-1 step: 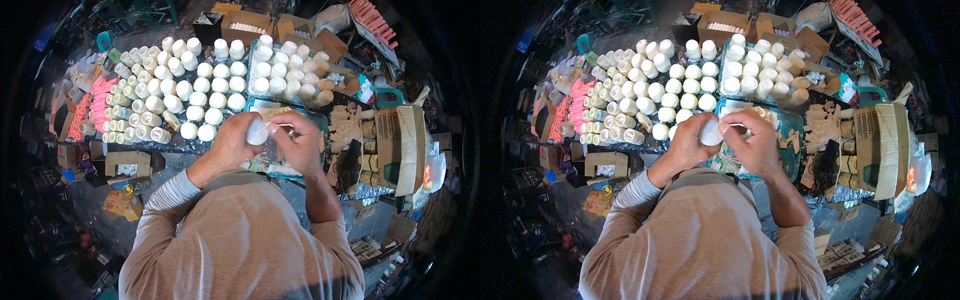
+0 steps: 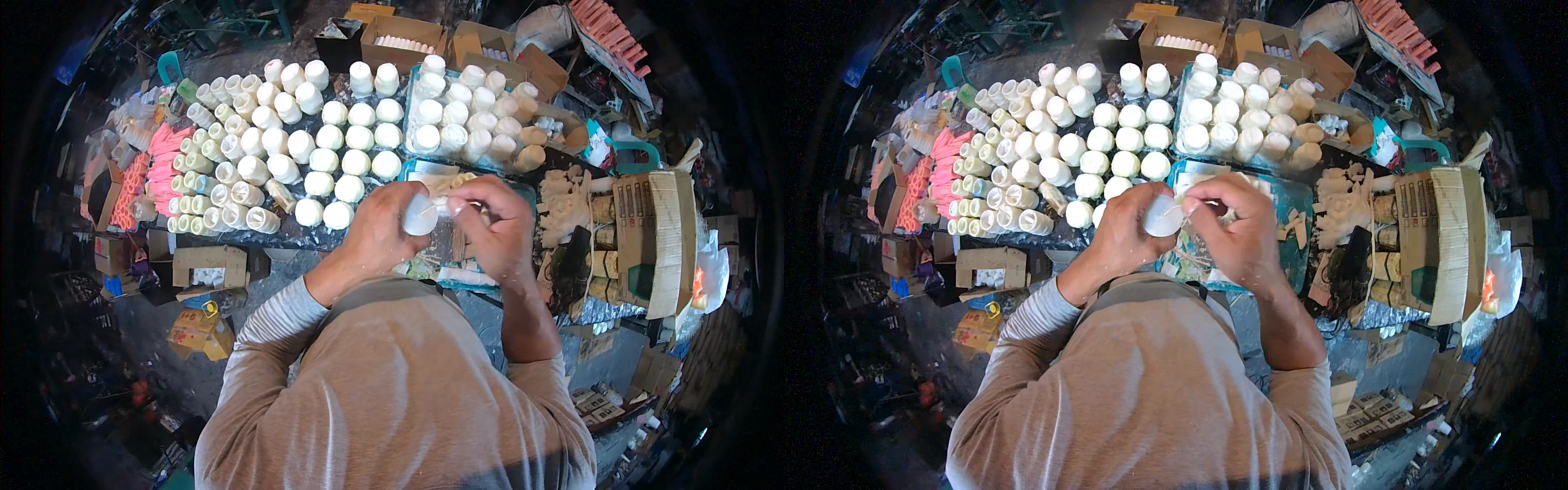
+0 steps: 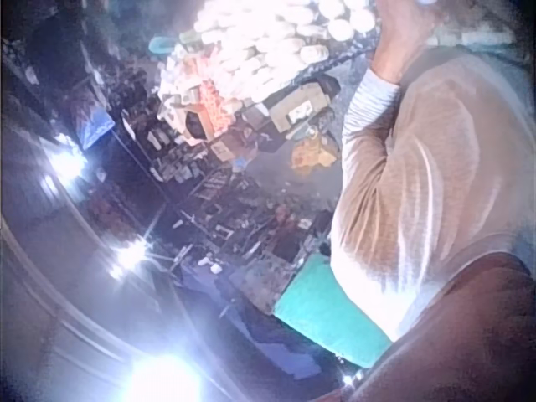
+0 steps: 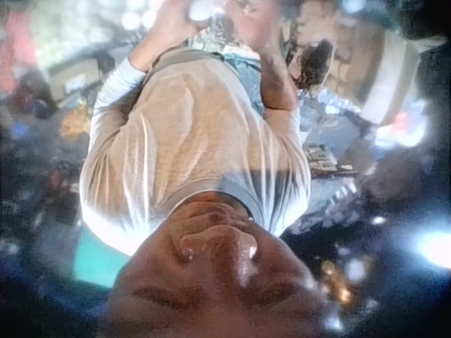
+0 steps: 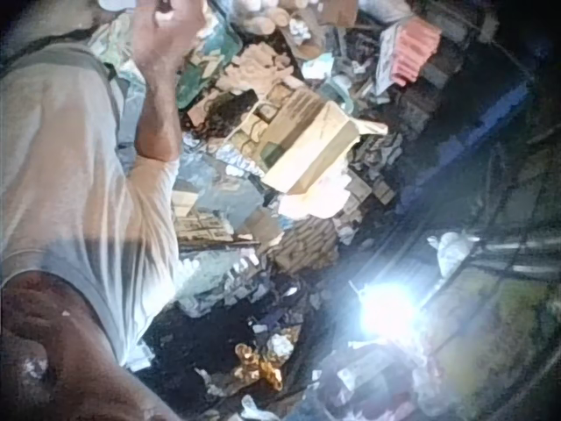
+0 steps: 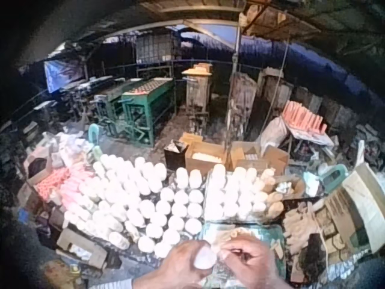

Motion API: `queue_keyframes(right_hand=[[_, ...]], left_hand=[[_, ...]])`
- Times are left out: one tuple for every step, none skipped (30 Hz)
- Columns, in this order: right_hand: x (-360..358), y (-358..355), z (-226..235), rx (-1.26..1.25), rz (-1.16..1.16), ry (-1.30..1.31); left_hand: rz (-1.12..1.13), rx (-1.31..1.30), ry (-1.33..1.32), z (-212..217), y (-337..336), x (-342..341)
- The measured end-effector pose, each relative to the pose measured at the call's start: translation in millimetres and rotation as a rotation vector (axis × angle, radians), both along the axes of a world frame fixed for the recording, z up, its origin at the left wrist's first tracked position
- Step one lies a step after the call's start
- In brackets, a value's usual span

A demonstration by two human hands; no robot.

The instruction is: The person repeatedly picks up white cylindrical candle bodies, inserts wicks into their centers, and places the assembled candles back onto a table among many others. The person handles the items one at a time in a repetitive sequence.

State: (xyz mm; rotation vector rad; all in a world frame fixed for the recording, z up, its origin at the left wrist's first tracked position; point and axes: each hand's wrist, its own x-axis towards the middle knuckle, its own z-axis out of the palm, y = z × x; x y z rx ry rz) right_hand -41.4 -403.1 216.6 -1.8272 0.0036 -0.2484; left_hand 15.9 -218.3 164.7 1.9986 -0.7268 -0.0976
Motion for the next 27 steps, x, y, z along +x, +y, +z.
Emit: queue_keyframes(right_hand=[[-0.8,0.5,0.4,-0.062,-0.008,-0.014],[-0.7,-3.1,2.3,-0.100,-0.066,-0.084],[-0.6,-2.2,0.8,-0.077,-0.042,-0.024],[0.3,-1.4,-1.1,-0.113,-0.002,-0.019],[3.2,4.4,-6.4,-0.138,0.019,-0.030],[10.2,8.9,-12.9,-0.182,0.055,0.026],[10.4,10.9,-16.8,-0.205,0.041,0.009],[11.3,11.1,-20.2,-0.170,0.044,-0.059],[10.2,8.9,-21.1,-0.154,0.049,-0.041],[9.5,5.8,-21.1,-0.127,0.032,-0.040],[7.7,1.1,-18.9,-0.198,0.081,-0.053],[5.7,-5.0,-14.8,-0.261,0.112,-0.085],[5.1,-8.7,-10.6,-0.328,0.137,-0.120],[5.5,-10.7,-6.5,-0.422,0.171,-0.164],[7.0,-11.6,-2.6,-0.522,0.200,-0.211],[9.0,-11.3,1.1,-0.625,0.242,-0.245],[10.3,-10.1,4.4,-0.687,0.233,-0.284],[11.6,-8.1,6.8,-0.754,0.238,-0.310],[12.0,-5.7,8.6,-0.815,0.233,-0.305],[11.3,-3.4,9.8,-0.801,0.244,-0.257],[10.0,-1.4,10.7,-0.781,0.245,-0.179],[8.1,-0.4,11.4,-0.763,0.260,-0.096],[6.7,-0.7,12.1,-0.726,0.269,-0.098],[4.6,-2.6,13.3,-0.692,0.294,-0.097],[3.6,-4.6,14.4,-0.658,0.304,-0.096],[3.9,-7.1,15.7,-0.714,0.323,-0.161],[4.0,-9.9,17.4,-0.768,0.324,-0.225]], left_hand=[[-0.001,-0.004,-0.015,0.1,0.1,0.6],[-0.001,-0.011,-0.041,0.2,0.1,2.2],[-0.009,-0.016,-0.027,0.1,-0.6,3.7],[-0.012,-0.023,-0.020,-0.1,-1.9,5.0],[-0.023,-0.029,-0.024,-0.1,-2.8,6.1],[-0.017,-0.028,-0.039,-0.9,-5.1,12.1],[-0.020,-0.022,-0.051,-0.7,-5.2,12.6],[-0.017,-0.018,-0.069,-0.7,-4.9,13.8],[-0.017,-0.005,-0.039,-0.7,-4.4,14.5],[-0.018,0.005,-0.017,-0.7,-3.9,15.4],[-0.020,0.013,-0.002,-0.9,-3.3,15.9],[-0.025,0.007,-0.027,-1.1,-2.7,16.3],[-0.032,0.001,-0.057,-1.5,-2.3,16.5],[-0.041,-0.007,-0.093,-2.0,-2.3,16.5],[-0.048,-0.011,-0.091,-2.3,-2.4,16.4],[-0.055,-0.017,-0.099,-2.5,-2.8,16.6],[-0.057,-0.028,-0.116,-2.7,-3.2,16.4],[-0.056,-0.019,-0.103,-2.6,-3.4,16.3],[-0.050,-0.015,-0.099,-2.4,-3.4,16.1],[-0.042,-0.012,-0.102,-2.0,-3.3,16.1],[-0.042,-0.024,-0.085,-1.5,-2.8,16.3],[-0.040,-0.035,-0.073,-0.9,-2.0,15.8],[-0.041,-0.050,-0.074,-0.2,-1.1,16.1],[-0.043,-0.043,-0.067,0.5,0.1,16.8],[-0.051,-0.038,-0.068,1.2,1.2,16.8],[-0.055,-0.038,-0.076,1.9,1.9,16.6],[-0.056,-0.015,-0.077,2.4,2.3,16.5]])
